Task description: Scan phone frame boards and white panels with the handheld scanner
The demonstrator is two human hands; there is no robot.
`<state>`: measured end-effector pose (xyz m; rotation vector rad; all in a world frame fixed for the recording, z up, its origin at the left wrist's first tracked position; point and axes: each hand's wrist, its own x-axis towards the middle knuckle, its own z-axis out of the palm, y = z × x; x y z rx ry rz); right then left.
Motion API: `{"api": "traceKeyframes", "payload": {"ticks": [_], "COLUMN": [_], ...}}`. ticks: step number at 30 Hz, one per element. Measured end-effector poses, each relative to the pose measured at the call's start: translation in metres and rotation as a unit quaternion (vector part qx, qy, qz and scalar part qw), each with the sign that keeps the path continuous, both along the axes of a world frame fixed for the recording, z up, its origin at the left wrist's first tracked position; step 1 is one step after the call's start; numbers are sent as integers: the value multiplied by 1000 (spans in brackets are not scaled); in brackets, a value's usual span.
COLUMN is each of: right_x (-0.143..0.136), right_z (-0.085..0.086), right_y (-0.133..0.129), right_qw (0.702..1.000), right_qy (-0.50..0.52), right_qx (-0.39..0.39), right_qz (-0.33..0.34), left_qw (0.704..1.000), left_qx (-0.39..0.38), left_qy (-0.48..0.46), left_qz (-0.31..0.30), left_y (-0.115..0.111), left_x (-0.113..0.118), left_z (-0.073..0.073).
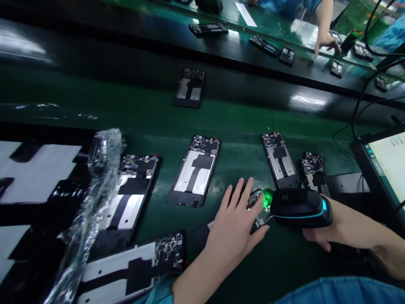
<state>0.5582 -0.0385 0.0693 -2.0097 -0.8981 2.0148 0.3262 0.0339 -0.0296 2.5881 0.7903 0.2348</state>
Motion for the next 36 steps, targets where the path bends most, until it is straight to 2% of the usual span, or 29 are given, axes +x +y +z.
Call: {"api": "traceKeyframes", "payload": {"ticks": [8, 22, 28, 32, 36], "right_x": [-5, -7, 0, 3, -2], "right_z": [10, 9, -2, -9, -7], "right_y": [5, 0, -4, -6, -11], "right_qw": [1000, 999, 997, 994, 995], "right_qy": [-25, -13, 52, 83, 58], "right_qx": [6, 29, 54, 59, 53], "right_qz": [15, 4, -7, -38, -57], "left_qw": [1000, 1000, 1000, 999, 999], "left_qx": [0, 4, 14, 27, 38], "left_qy": [-23, -16, -20, -23, -28], "left_qz": [15, 14, 14, 15, 21], "left_y": [-1, -3, -2, -3, -3], "left_x": [0, 0, 0, 1, 2], "left_z": [-2, 0, -1, -4, -5]}}
